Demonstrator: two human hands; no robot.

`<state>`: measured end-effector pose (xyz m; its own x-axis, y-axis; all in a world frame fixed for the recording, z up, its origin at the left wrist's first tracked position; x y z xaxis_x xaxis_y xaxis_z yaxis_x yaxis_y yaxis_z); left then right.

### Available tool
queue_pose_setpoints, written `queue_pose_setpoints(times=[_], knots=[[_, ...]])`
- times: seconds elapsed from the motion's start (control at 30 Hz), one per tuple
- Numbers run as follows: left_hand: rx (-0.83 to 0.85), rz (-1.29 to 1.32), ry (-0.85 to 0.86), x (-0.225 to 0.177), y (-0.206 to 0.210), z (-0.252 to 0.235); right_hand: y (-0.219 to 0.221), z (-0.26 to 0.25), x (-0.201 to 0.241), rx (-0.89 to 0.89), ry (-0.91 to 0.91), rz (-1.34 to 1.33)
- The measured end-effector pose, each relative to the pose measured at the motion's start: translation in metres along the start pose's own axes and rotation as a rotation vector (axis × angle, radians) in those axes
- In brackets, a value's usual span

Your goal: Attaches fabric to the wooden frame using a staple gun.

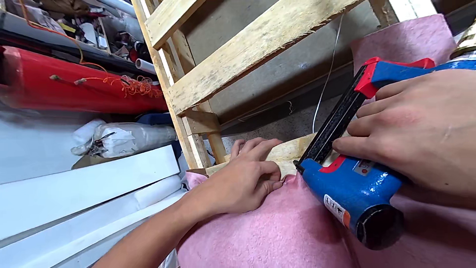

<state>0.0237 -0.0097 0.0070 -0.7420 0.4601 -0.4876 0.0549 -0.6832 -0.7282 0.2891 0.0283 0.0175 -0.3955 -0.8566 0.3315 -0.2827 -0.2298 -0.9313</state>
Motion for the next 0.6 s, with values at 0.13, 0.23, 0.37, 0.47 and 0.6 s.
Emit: queue_pose_setpoints(times=[0.13, 0.23, 0.37, 0.47, 0.6], knots=[[0.068, -0.004, 0.056, 0.007, 0.003, 0.002, -0.003, -0.001, 0.0, 0.03, -0.012, 0.032], [0.083, 0.085, 0.105, 0.02, 0.003, 0.007, -0.003, -0.001, -0.002, 0.028, -0.029, 0.045], [0.183, 0.108, 0.117, 0.025, 0.0, 0.003, -0.001, 0.0, -0.003, 0.0, -0.048, 0.038], [0.315, -0.005, 0.089, 0.016, -0.006, -0.005, -0.001, 0.0, -0.003, 0.001, -0.065, 0.046], [0.356, -0.008, 0.128, 0.022, -0.013, -0.007, -0.003, 0.001, 0.0, 0.047, -0.021, 0.051]])
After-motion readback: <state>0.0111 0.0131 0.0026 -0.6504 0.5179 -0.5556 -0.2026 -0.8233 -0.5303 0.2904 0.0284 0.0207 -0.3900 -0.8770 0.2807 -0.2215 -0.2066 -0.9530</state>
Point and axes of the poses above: each hand's wrist, its own z-axis away from the middle knuckle, its own y-axis out of the palm, x = y × z, the point moved 3 cm from there along -z, towards the middle knuckle, and after that the axes turned 5 degrees about -x, right-handed, at the moved point
